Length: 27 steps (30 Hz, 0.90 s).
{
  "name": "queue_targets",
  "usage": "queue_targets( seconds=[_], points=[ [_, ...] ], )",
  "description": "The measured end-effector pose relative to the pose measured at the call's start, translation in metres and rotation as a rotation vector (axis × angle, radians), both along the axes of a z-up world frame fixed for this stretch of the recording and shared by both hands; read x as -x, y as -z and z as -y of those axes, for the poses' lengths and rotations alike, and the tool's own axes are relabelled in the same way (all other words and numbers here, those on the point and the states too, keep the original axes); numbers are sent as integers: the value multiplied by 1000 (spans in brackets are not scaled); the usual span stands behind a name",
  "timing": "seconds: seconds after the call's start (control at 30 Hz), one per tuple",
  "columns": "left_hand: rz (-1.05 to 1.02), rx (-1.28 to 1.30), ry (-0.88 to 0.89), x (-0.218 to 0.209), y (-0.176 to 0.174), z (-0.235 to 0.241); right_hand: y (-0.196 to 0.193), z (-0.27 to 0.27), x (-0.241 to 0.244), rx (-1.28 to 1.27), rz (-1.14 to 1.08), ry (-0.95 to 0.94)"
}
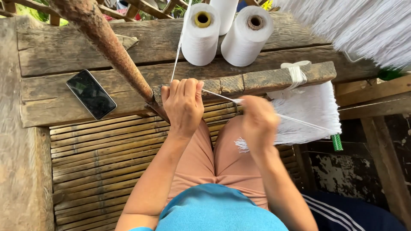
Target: The person sits on a bamboo mat and weaves white threads by hand using a simple wooden loom. They repeatedly pass the thread through the warp and pull it tight to create a woven fabric.
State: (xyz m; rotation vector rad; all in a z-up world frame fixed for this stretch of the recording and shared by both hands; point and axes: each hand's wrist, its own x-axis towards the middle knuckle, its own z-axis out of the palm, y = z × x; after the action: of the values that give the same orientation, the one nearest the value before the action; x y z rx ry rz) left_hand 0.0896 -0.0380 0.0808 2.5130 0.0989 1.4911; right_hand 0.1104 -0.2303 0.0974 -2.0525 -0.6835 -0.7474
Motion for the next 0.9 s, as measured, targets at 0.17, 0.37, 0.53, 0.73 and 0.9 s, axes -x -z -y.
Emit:
queue_targets(
  seconds=[0.17, 0.37, 0.53, 0.73, 0.9],
  points=[
    [-5, -23, -14, -1, -2, -1, 24, -10, -7, -47, -170, -28],
    [11, -23, 8, 1, -5, 1, 79, -16, -3, -179, -396, -50],
    [13, 146, 178, 16, -8, 12, 36, -41, 39, -615, -1001, -166],
    [107, 323, 219, 43, 20, 46, 17, -58, 55, -1081, -1141, -345],
    [90, 274, 414, 60, 43, 61, 42, -28, 65, -1111, -931, -275]
  ],
)
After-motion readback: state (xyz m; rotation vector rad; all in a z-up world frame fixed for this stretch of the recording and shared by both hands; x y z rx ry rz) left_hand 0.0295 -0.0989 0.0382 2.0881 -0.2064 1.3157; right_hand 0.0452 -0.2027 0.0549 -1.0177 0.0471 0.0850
